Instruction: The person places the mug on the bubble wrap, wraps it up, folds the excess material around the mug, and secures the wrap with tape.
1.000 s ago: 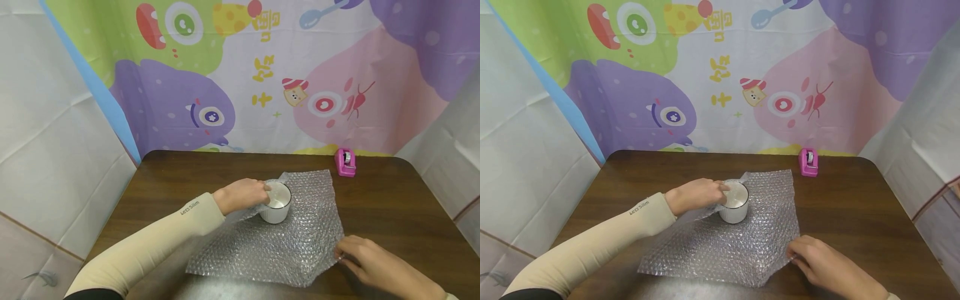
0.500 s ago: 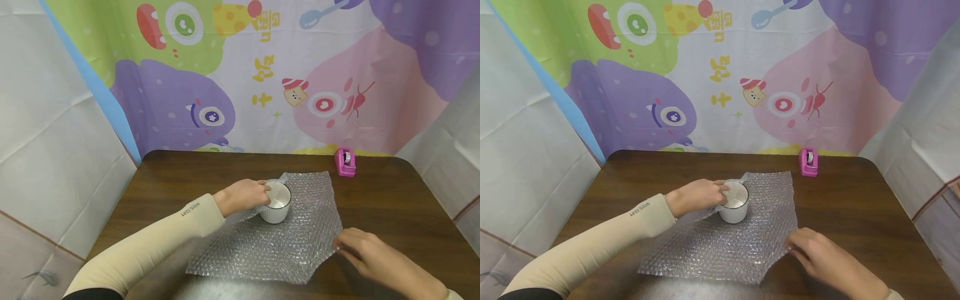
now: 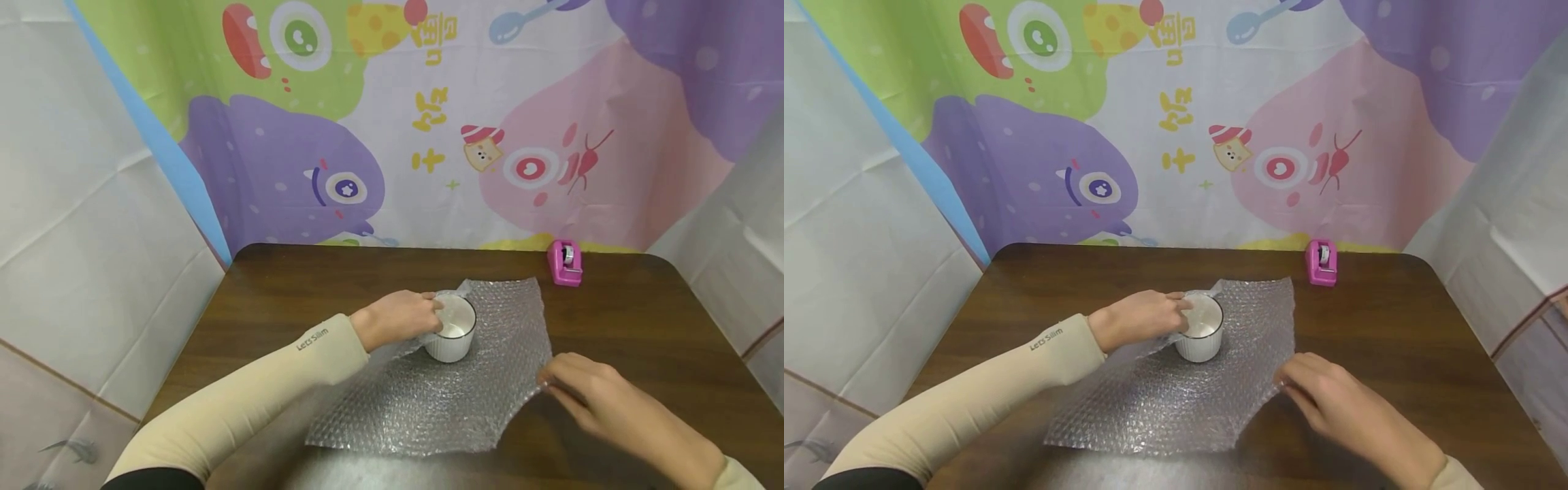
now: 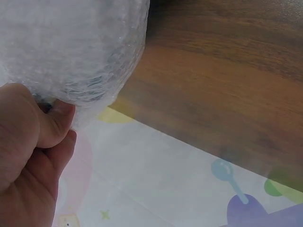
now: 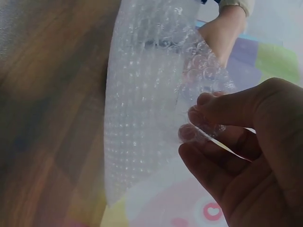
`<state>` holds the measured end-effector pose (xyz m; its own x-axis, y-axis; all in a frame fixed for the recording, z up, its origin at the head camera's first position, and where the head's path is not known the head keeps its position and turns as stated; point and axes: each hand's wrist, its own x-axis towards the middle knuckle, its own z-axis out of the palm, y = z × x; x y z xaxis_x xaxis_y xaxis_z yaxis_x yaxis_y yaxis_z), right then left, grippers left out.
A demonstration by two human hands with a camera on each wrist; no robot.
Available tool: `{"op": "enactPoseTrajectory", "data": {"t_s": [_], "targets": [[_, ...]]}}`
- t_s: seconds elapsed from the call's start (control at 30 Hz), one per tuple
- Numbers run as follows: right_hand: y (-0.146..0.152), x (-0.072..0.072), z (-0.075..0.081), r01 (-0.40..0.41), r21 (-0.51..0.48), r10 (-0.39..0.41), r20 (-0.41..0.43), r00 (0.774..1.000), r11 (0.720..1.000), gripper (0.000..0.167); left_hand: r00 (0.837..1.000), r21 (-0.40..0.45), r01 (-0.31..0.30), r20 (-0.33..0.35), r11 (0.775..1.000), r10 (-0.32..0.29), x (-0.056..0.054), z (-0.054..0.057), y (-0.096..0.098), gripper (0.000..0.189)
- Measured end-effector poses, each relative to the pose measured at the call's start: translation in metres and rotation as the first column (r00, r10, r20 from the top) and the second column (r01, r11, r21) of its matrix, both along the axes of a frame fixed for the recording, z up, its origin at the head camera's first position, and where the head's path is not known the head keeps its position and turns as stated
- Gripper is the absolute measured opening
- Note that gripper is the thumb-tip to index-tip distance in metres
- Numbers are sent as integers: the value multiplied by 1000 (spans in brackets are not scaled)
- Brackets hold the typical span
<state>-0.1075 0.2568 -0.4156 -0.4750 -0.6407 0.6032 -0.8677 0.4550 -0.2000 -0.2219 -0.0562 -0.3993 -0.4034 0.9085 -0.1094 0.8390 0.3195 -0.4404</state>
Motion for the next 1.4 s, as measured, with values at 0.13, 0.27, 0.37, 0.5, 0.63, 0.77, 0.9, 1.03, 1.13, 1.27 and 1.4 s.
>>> {"op": "enactPoseTrajectory", "data": {"t_s": [0.13,0.27,0.37,0.5,0.63,0.77,0.9,1.03,1.13,1.27,1.4], "targets": [[-2,0,7,22,1,-22,-12,1000,1000,37,1000,7,9,-13,1000,-9,0,0,0,21],[-5,-1,12,18,-16,-18,-8,1000,1000,35,1000,21,17,-21,1000,-17,0,0,-1,20],[-8,-2,15,5,-37,-6,-15,1000,999,34,1000,26,20,-19,999,-19,0,0,-1,20],[-13,-5,18,-18,-70,15,-43,999,997,32,1000,25,21,-18,999,-21,0,-1,-2,20],[-16,-10,23,-28,-86,22,-72,997,996,32,1000,27,19,-3,999,-19,-1,-2,-2,20],[-18,-15,30,-23,-90,14,-93,996,996,34,1000,21,13,0,1000,-13,-1,-1,-1,21],[-20,-20,34,-25,-96,14,-112,994,995,34,1000,31,13,12,999,-13,1,1,-2,21],[-23,-23,36,-22,-100,10,-122,993,995,34,1000,43,12,19,999,-12,1,1,-2,21],[-25,-25,37,-15,-108,2,-120,993,994,34,1000,42,13,11,999,-14,0,0,-2,21],[-29,-27,39,-8,-126,-8,-124,992,992,34,1000,42,14,9,999,-14,0,0,-2,21],[-33,-31,41,23,-138,-45,-157,986,990,36,1000,47,17,4,999,-17,1,1,-3,20]]}}
